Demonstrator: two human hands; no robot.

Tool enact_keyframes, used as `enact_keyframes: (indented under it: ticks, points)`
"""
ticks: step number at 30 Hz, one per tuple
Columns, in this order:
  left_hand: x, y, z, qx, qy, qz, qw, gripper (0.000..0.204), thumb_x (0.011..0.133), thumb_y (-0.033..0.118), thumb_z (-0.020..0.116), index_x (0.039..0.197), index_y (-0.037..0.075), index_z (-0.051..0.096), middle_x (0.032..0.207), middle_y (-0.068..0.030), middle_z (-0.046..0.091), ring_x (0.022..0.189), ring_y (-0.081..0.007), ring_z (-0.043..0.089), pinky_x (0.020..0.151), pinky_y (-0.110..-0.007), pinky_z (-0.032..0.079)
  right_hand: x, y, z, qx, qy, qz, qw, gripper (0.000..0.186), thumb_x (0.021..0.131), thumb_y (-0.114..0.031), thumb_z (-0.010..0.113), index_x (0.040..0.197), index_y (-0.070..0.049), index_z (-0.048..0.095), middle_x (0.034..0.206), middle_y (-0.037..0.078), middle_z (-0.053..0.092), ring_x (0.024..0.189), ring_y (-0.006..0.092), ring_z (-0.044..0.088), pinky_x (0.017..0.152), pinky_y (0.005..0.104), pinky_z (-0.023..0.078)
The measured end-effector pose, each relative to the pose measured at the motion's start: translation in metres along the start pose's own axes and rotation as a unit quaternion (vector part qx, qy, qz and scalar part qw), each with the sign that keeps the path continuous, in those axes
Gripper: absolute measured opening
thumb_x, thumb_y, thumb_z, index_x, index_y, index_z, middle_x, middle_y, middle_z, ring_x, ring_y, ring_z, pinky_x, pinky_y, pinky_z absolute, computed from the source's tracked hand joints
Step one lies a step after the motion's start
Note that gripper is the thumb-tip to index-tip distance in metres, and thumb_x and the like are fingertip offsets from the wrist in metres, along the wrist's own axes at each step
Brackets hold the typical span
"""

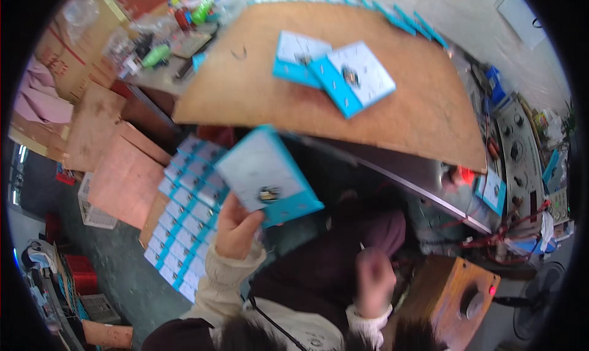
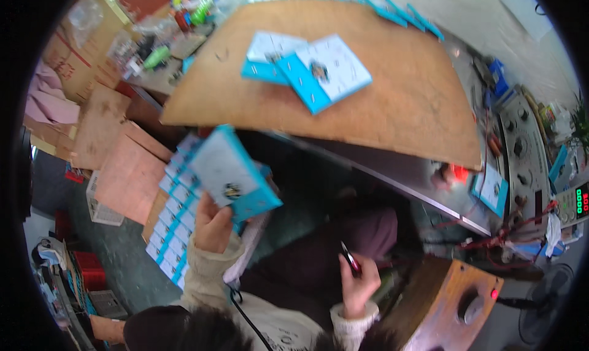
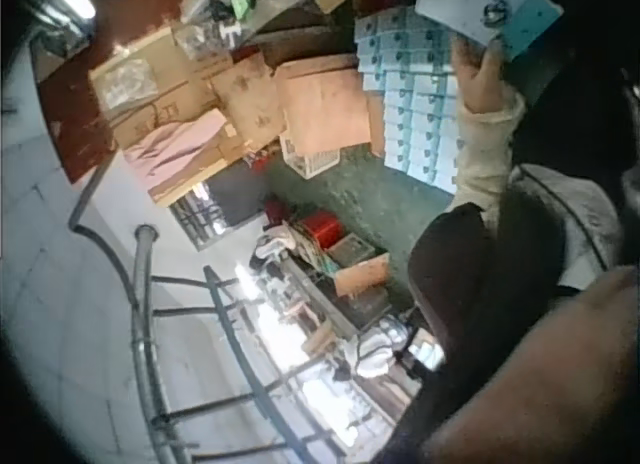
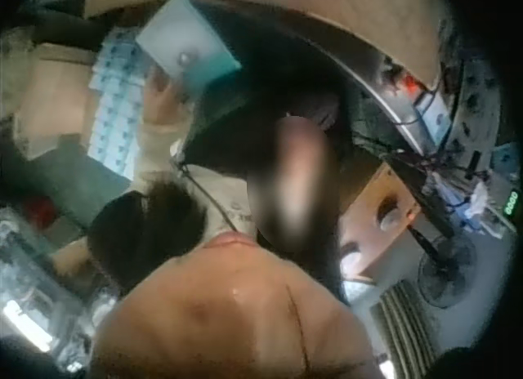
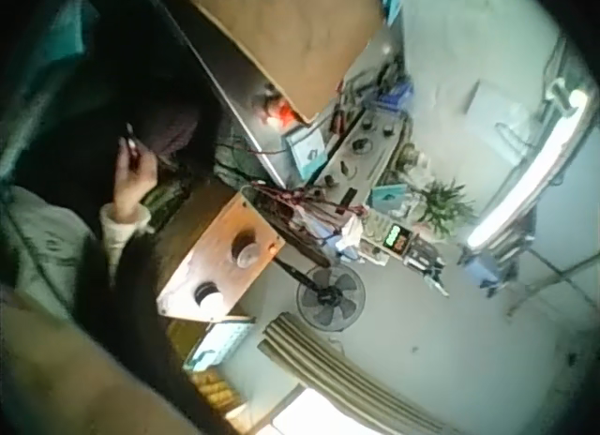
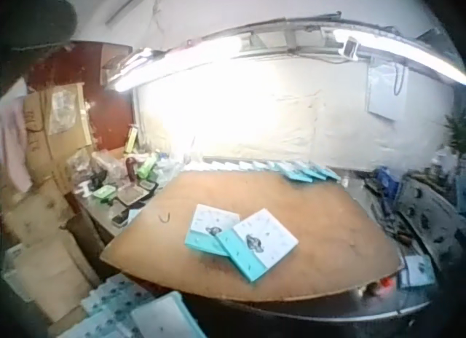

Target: Testing ammeters by connecting test leads to their terminals and placing them in storage crates.

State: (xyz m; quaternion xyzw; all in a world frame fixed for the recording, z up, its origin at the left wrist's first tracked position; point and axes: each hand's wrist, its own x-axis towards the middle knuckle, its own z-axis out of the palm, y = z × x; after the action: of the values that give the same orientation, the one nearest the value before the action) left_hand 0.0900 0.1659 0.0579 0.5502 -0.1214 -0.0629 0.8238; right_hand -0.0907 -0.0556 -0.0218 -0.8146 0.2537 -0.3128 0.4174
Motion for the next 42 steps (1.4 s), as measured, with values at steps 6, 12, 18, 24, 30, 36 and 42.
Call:
enact_keyframes:
  ticks: [6,12,18,24,30,36,42]
  points:
    - [-0.015,-0.038,0.048,-0.074,-0.155,-0.199,0.965,0.061,0.100,0.003,0.059,0.152,-0.008,0.031,0.135,-0.0159,0.060,0.118,-0.0192,0.062,0.103,-0.034,0.048,0.011,-0.042,-0.014,0.067,-0.021,-0.080,0.994,0.023,0.076,0.004,0.082,0.093,0.001,0.067,0.076,0.010,0.065,0.064,0.0195,0.061,0.057,0.0295,0.047]
    - [-0.017,-0.056,0.095,-0.036,-0.203,-0.183,0.961,0.059,0.100,0.008,0.061,0.151,-0.007,0.035,0.127,-0.0147,0.065,0.109,-0.0160,0.066,0.097,-0.031,0.050,0.017,-0.057,-0.019,0.033,-0.041,-0.119,0.991,0.025,0.072,0.007,0.081,0.091,0.001,0.065,0.071,0.011,0.060,0.058,0.0251,0.059,0.053,0.0324,0.046]
    - [-0.025,-0.066,0.102,0.103,-0.268,-0.108,0.952,0.059,0.099,0.009,0.063,0.150,-0.009,0.038,0.129,-0.0124,0.064,0.108,-0.0149,0.065,0.093,-0.028,0.051,0.011,-0.040,-0.015,0.035,-0.033,-0.032,0.998,0.022,0.073,0.002,0.084,0.088,0.001,0.067,0.069,0.009,0.059,0.056,0.0214,0.057,0.051,0.0305,0.044]
    - [-0.029,-0.084,0.108,-0.058,-0.221,-0.245,0.942,0.057,0.100,0.008,0.062,0.149,-0.007,0.039,0.130,-0.0116,0.064,0.111,-0.0140,0.064,0.099,-0.030,0.049,0.007,-0.033,-0.022,0.076,-0.006,-0.019,0.997,0.025,0.073,0.001,0.086,0.090,0.001,0.067,0.075,0.008,0.062,0.062,0.0150,0.058,0.054,0.0272,0.045]
    - [-0.020,-0.093,0.099,-0.036,-0.212,-0.271,0.938,0.056,0.099,0.014,0.064,0.148,-0.003,0.044,0.129,-0.0111,0.066,0.116,-0.0163,0.063,0.104,-0.033,0.045,0.007,-0.027,-0.037,0.261,0.027,0.161,0.952,0.043,0.078,0.005,0.084,0.110,-0.001,0.056,0.099,0.002,0.062,0.080,0.0065,0.057,0.068,0.0194,0.048]
    - [-0.018,-0.091,0.092,-0.020,-0.197,-0.250,0.948,0.056,0.098,0.014,0.065,0.147,-0.004,0.044,0.129,-0.0113,0.066,0.114,-0.0151,0.063,0.103,-0.032,0.045,0.020,-0.020,-0.045,0.112,-0.003,0.042,0.993,0.020,0.077,0.008,0.082,0.087,0.002,0.066,0.082,0.007,0.066,0.073,0.0103,0.061,0.065,0.0231,0.049]
    - [-0.021,-0.085,0.088,-0.032,-0.201,-0.210,0.956,0.055,0.098,0.011,0.064,0.146,-0.007,0.044,0.130,-0.0137,0.064,0.115,-0.0170,0.063,0.102,-0.032,0.046,0.026,-0.028,-0.015,0.046,-0.019,0.071,0.996,0.018,0.077,0.001,0.084,0.083,0.002,0.067,0.075,0.008,0.067,0.061,0.0107,0.062,0.057,0.0245,0.049]
